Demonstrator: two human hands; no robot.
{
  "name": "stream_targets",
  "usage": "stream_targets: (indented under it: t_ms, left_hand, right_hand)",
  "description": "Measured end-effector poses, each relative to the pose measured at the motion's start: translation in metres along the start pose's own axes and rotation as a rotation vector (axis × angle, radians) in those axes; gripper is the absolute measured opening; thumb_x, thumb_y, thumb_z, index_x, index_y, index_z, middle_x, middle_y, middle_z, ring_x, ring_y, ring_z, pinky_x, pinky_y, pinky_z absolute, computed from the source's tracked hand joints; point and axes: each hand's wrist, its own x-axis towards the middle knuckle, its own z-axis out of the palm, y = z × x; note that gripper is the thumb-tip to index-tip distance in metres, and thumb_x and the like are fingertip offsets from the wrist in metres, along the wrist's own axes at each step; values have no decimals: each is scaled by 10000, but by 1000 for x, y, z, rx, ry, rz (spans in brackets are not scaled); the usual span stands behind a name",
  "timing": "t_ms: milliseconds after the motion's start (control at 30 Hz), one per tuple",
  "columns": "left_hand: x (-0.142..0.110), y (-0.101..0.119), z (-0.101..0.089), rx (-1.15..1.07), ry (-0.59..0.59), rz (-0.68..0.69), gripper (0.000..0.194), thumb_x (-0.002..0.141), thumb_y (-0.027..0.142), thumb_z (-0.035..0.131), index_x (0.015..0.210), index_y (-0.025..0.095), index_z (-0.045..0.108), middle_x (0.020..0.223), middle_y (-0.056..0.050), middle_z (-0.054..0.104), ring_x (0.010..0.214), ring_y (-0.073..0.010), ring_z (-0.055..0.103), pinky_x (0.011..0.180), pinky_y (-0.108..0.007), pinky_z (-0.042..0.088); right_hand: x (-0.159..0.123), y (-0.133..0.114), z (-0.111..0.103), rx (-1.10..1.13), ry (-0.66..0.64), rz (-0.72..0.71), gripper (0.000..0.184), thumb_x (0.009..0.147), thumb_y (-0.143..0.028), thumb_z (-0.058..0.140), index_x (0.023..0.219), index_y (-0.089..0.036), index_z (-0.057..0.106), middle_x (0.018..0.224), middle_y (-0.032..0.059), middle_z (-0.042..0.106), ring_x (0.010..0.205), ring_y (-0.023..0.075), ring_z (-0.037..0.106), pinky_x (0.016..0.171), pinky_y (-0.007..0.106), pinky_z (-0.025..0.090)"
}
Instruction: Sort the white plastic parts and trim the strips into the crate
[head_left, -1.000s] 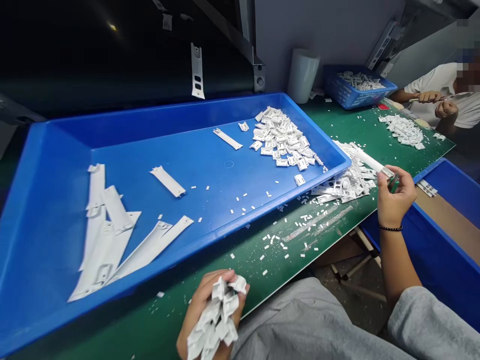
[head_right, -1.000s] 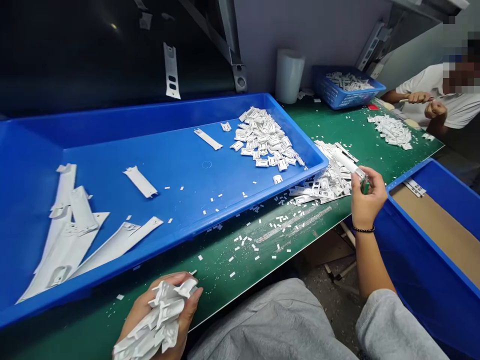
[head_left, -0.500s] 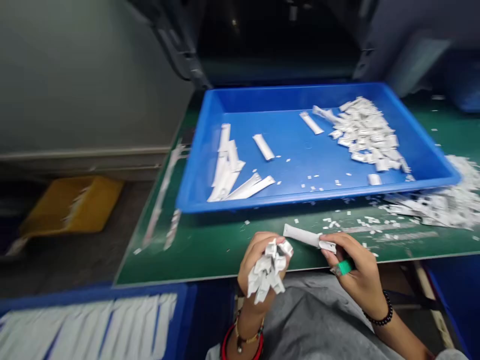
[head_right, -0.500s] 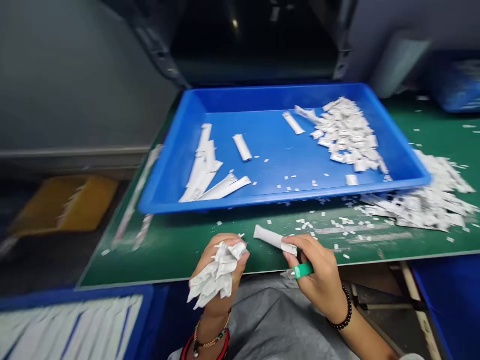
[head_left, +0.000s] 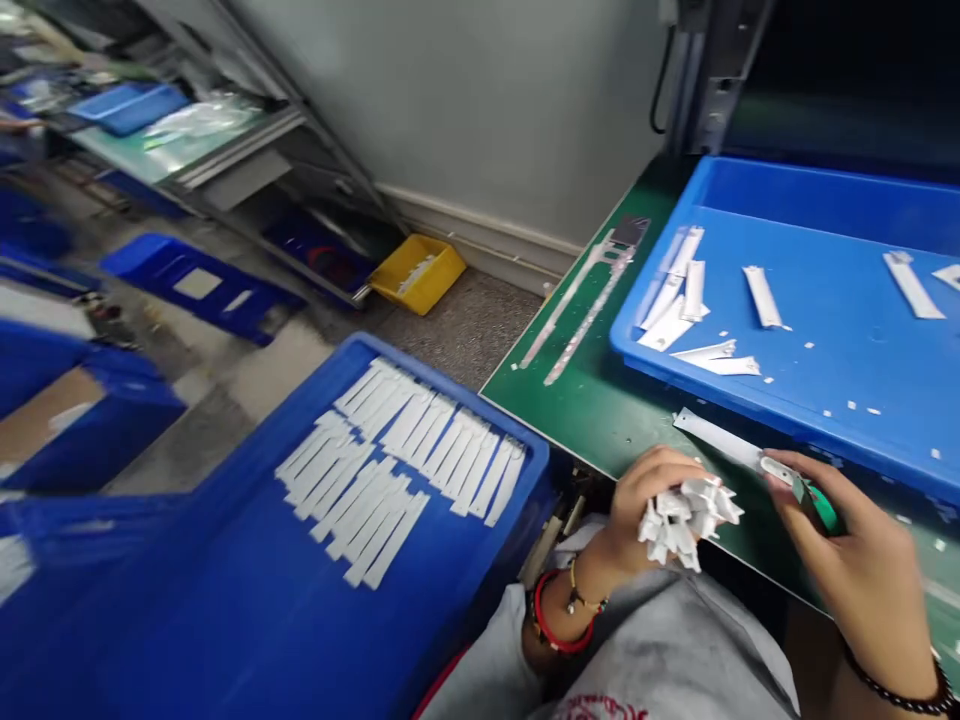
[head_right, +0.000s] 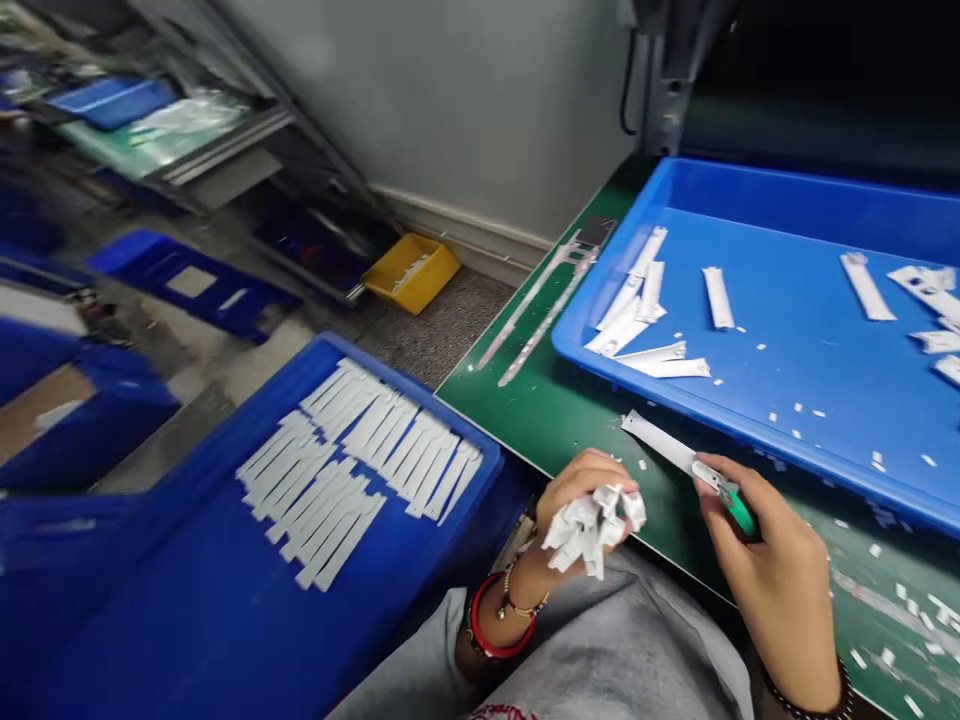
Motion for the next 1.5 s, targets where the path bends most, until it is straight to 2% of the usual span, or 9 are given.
stream_targets:
  t_ms: [67,167,367,500,600,733,1000,1267,1500]
  left_hand:
    - [-1,-5,2,13,-14,39,260,964,415,567,1072,204,675,898,-78,720,820,-217,701,767,-387,597]
    - [2,-8,2,25,-54,102,267,994,388,522,1083,200,690,943,-79,718,867,-197,693,814,-361,586]
    - [3,-3,-10,26,52,19,225,928,237,644,1146,233,697,1019,-61,659,884,-173,673,757,-289,583]
    - [5,-8,-12,14,-15,4,227,920,255,654,1137,205,697,997,-72,681,859,-184,675,754,-307,572]
    - [9,-8,-5,-28,-60,30,220,923,288,656,1123,201,689,965,-66,723,868,-200,683,789,-347,564]
    - [14,-5,6,-76,-128,14,167,958,268,602,1091,204,679,973,-59,743,893,-199,690,815,-357,552]
    - [17,-4,18,-120,-172,-31,134,964,278,594,1029,209,688,972,-45,722,880,-175,679,789,-318,556]
    - [21,2,21,-287,-191,-136,103,903,193,677,1004,188,693,964,-45,702,893,-167,679,789,-285,575]
    - [20,-2,21,-274,-222,-113,144,919,165,644,1055,180,691,1004,-56,691,933,-175,668,823,-298,574]
  right_hand:
    - [1,1,4,22,-75,-10,286,938,-471,575,1057,-245,702,952,37,744,800,240,717,703,322,557]
    - [10,-6,13,54,-51,-25,282,937,-453,586,1075,-235,699,991,48,742,845,244,718,749,331,567]
    - [35,-24,34,5,-232,-114,379,997,-354,477,1330,-224,602,1198,119,645,1002,250,687,785,349,572]
    - [21,-24,10,28,-110,-82,328,1026,-322,421,1264,-204,612,1056,108,634,926,223,665,738,322,549]
    - [4,-29,-19,101,-164,-163,309,1048,-286,340,1154,-195,616,863,58,612,746,176,627,628,273,501]
    - [1,-34,-39,-11,-234,-226,279,1042,-233,334,1107,-174,598,847,52,595,683,146,591,574,251,462]
    - [14,-33,-53,-104,-377,-210,297,1056,-253,334,995,-181,615,775,33,587,625,138,552,526,241,424]
    - [2,-28,-45,-304,23,-69,223,998,-204,522,1187,-185,639,863,68,632,750,181,599,659,288,481]
    - [5,-39,-61,-93,-153,-147,201,1018,-188,492,1160,-182,633,811,32,630,691,132,609,627,229,473]
